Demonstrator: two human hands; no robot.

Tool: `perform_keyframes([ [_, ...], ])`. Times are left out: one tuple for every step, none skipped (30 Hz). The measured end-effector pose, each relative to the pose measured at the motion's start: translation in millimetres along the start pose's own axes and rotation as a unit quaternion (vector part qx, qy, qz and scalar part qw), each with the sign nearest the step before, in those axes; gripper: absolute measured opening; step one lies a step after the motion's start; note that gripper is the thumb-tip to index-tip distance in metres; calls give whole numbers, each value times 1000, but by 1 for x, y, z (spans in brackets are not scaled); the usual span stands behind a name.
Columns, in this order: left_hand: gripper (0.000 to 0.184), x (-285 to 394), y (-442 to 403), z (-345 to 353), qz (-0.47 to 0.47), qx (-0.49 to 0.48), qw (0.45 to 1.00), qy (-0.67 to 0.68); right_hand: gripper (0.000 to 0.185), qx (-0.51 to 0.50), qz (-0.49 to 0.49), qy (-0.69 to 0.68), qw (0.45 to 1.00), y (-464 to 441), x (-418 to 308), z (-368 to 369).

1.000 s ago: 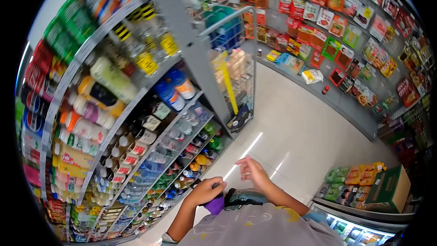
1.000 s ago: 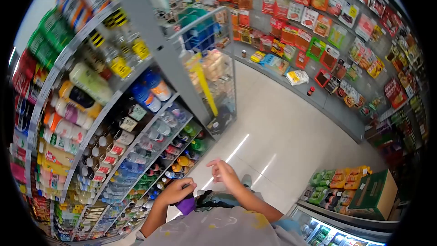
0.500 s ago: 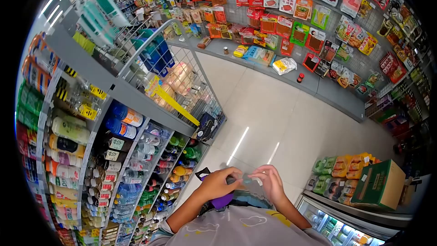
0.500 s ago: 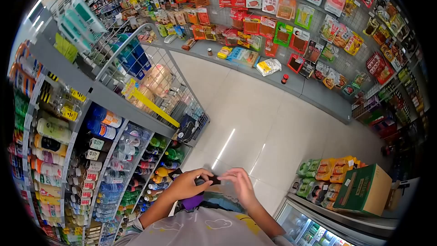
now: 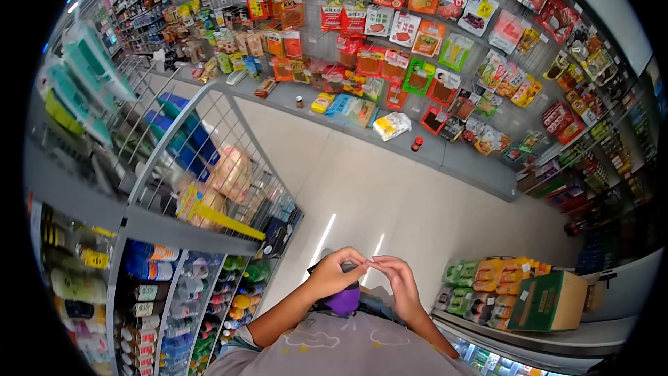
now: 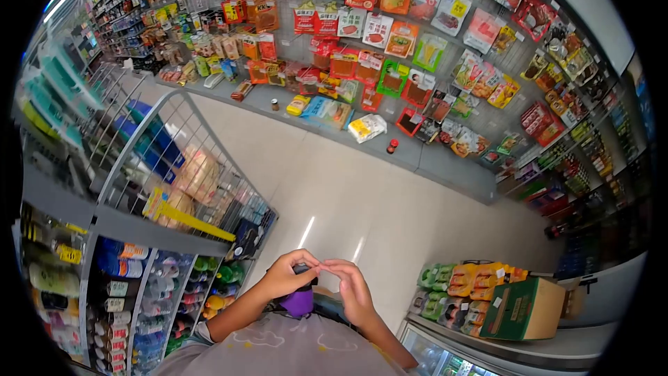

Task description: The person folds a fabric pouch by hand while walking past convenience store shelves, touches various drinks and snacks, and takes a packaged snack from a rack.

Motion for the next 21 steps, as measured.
perform_keyframes([
  [14,1,-12,-4,-11,-17,1000,4,32,6,-5,13,1000,-14,-4,-2],
  [14,4,-24,-9,-8,-22,1000,10,32,13,-9,24,1000,-26,-7,-3],
  [14,8,-35,-13,1,-37,999,0,32,18,-7,31,999,-38,-10,-4],
  [14,12,-46,-18,9,-52,999,-12,33,25,10,50,998,-50,-11,-7],
  [14,14,-57,-23,9,-60,998,-7,33,33,28,69,997,-61,-9,-9],
  [15,17,-67,-26,10,-73,997,-28,33,40,30,75,996,-70,-9,-12],
  [16,19,-77,-30,12,-86,995,-49,33,50,40,111,992,-78,-7,-16],
  [16,22,-86,-35,12,-94,995,-44,32,59,51,147,986,-86,-5,-18],
  [16,25,-95,-38,15,-109,992,-55,32,65,54,153,985,-93,-3,-20],
  [16,26,-105,-40,19,-124,990,-66,31,70,58,168,981,-99,-2,-23],
  [16,24,-116,-42,21,-130,989,-61,30,76,62,184,978,-106,-1,-26],
  [15,21,-125,-43,29,-140,986,-82,30,82,64,187,977,-113,0,-30],
  [15,19,-133,-42,36,-151,982,-104,30,86,65,200,974,-120,-1,-33],
  [15,21,-140,-43,34,-157,982,-103,29,90,66,212,971,-126,-3,-36],
  [15,24,-148,-43,29,-172,979,-108,29,97,67,210,970,-131,-4,-40],
  [16,25,-157,-42,25,-187,975,-115,28,98,69,203,972,-137,-6,-45],
  [16,25,-166,-39,25,-196,973,-118,28,102,70,196,973,-141,-7,-51],
  [16,23,-173,-34,27,-203,973,-109,28,112,69,196,972,-145,-8,-61],
  [16,21,-180,-29,28,-211,972,-100,27,108,70,198,972,-148,-9,-69],
  [16,21,-187,-23,24,-219,970,-102,26,104,71,199,972,-151,-8,-77],
  [18,21,-193,-19,18,-219,970,-102,26,112,72,194,972,-152,-7,-87],
])
Point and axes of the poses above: each hand's wrist, its own y-axis away from the middle knuckle, its own z-axis out of the palm, x = y × z, the point moved 8 cm from there along -y, towards the middle knuckle, and after that the axes turned 11 degrees about -y, right-handed, at the moved point
